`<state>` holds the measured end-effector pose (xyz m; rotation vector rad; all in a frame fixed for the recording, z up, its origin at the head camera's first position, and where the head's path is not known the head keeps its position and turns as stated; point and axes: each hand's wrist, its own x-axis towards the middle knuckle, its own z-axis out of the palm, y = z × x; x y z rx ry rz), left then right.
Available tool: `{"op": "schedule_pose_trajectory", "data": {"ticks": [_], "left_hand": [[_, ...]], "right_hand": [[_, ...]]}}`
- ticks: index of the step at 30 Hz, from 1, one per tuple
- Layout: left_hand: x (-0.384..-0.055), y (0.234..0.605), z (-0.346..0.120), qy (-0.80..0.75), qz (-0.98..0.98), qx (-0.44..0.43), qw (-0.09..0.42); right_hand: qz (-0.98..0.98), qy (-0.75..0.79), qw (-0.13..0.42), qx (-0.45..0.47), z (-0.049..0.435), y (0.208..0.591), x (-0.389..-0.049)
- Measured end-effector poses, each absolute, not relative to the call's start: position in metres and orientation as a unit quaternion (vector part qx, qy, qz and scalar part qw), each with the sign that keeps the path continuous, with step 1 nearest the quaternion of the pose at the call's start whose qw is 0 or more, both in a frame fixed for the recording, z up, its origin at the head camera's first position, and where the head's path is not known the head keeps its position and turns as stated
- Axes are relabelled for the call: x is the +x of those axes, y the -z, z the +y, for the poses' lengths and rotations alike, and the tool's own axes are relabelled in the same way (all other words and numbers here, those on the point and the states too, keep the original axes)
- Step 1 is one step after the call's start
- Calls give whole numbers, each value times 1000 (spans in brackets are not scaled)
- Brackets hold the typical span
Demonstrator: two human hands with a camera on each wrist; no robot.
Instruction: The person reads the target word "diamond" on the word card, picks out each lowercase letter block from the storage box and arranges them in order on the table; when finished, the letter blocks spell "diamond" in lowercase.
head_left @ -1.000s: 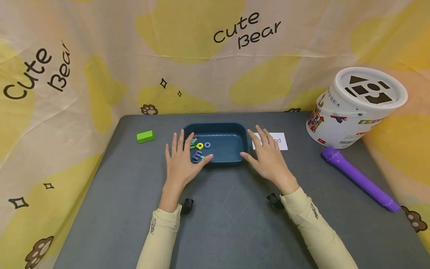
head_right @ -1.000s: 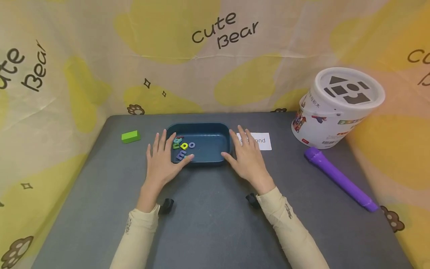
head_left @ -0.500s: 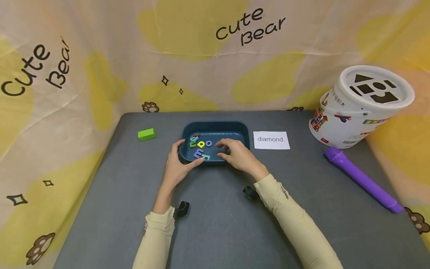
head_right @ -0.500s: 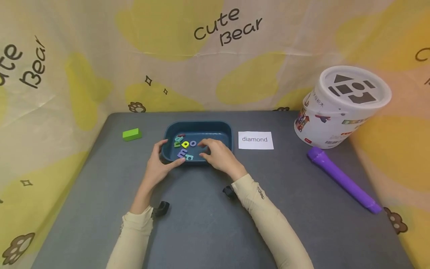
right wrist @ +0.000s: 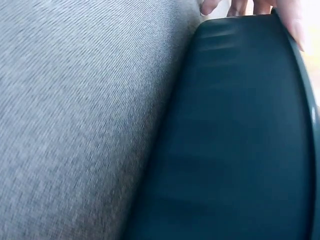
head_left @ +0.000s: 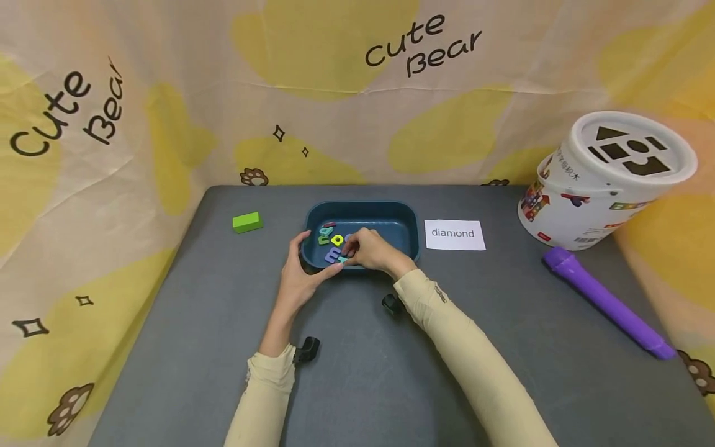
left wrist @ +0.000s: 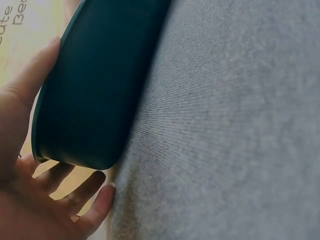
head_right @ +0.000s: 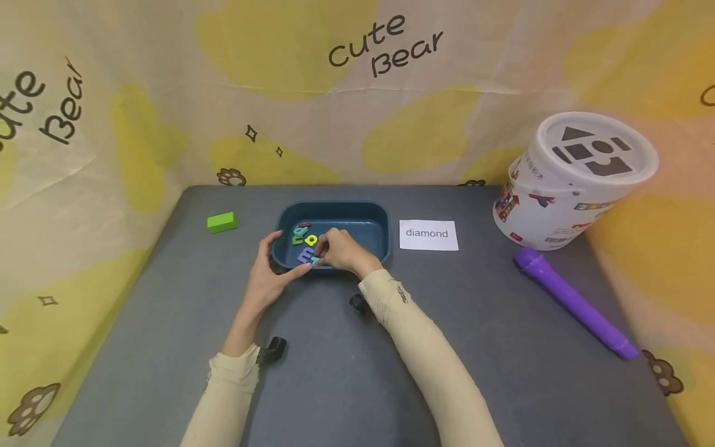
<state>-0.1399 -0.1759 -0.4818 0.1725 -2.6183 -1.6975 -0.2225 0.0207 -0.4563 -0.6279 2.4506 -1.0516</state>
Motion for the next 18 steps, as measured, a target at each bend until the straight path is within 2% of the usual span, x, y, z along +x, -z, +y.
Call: {"op": "schedule_pose_trajectory", "data": {"ticks": [12, 18], "left_hand": [[-139, 483, -173, 562, -825, 51, 8], [-139, 482, -172, 564, -824, 54, 1]], "right_hand": [[882, 356, 204, -234, 17, 458, -229], [878, 377, 172, -239, 27, 455, -225]]}}
